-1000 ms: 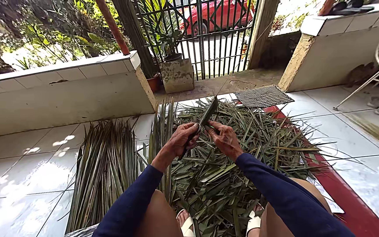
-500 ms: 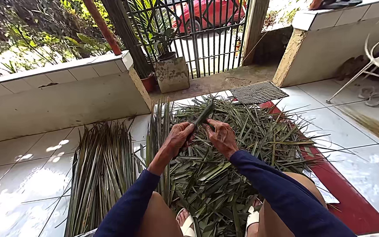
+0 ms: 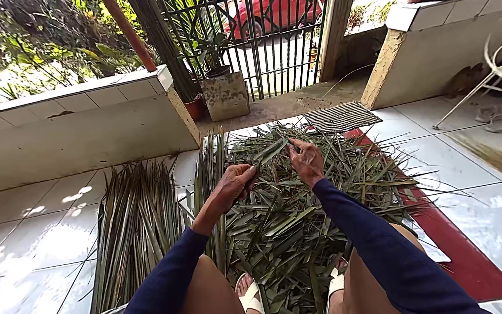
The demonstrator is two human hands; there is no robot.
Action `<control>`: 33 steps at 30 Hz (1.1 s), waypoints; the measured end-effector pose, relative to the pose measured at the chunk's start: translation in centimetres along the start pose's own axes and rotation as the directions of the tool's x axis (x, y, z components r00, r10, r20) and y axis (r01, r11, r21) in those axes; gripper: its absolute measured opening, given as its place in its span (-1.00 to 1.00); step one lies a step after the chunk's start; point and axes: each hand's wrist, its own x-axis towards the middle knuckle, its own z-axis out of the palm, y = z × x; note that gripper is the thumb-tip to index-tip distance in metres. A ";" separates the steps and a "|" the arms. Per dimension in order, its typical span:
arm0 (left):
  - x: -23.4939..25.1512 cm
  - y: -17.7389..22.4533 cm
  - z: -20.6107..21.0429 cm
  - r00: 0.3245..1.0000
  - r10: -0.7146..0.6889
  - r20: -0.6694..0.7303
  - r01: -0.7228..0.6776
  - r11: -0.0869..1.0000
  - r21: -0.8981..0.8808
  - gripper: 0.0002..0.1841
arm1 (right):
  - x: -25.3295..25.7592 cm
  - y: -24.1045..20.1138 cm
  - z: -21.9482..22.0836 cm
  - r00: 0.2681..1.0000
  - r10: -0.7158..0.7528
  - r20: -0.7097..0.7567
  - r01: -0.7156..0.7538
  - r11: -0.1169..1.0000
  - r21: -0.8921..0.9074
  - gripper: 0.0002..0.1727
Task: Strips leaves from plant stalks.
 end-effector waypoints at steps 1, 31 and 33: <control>-0.1 -0.1 -0.1 1.000 -0.009 0.001 0.009 1.000 -0.015 -0.69 | 0.5 0.3 -0.3 0.999 0.018 -0.030 -0.018 1.000 0.009 -0.57; 0.0 0.5 -0.2 0.922 0.033 0.385 0.151 0.887 -0.437 -0.64 | -2.0 -0.8 -0.5 0.969 -0.246 0.030 0.225 0.925 0.306 -0.61; -0.2 0.4 -0.5 0.918 0.031 0.395 0.155 0.891 -0.428 -0.64 | -1.7 -0.8 -0.1 0.973 -0.229 0.024 0.209 0.923 0.322 -0.60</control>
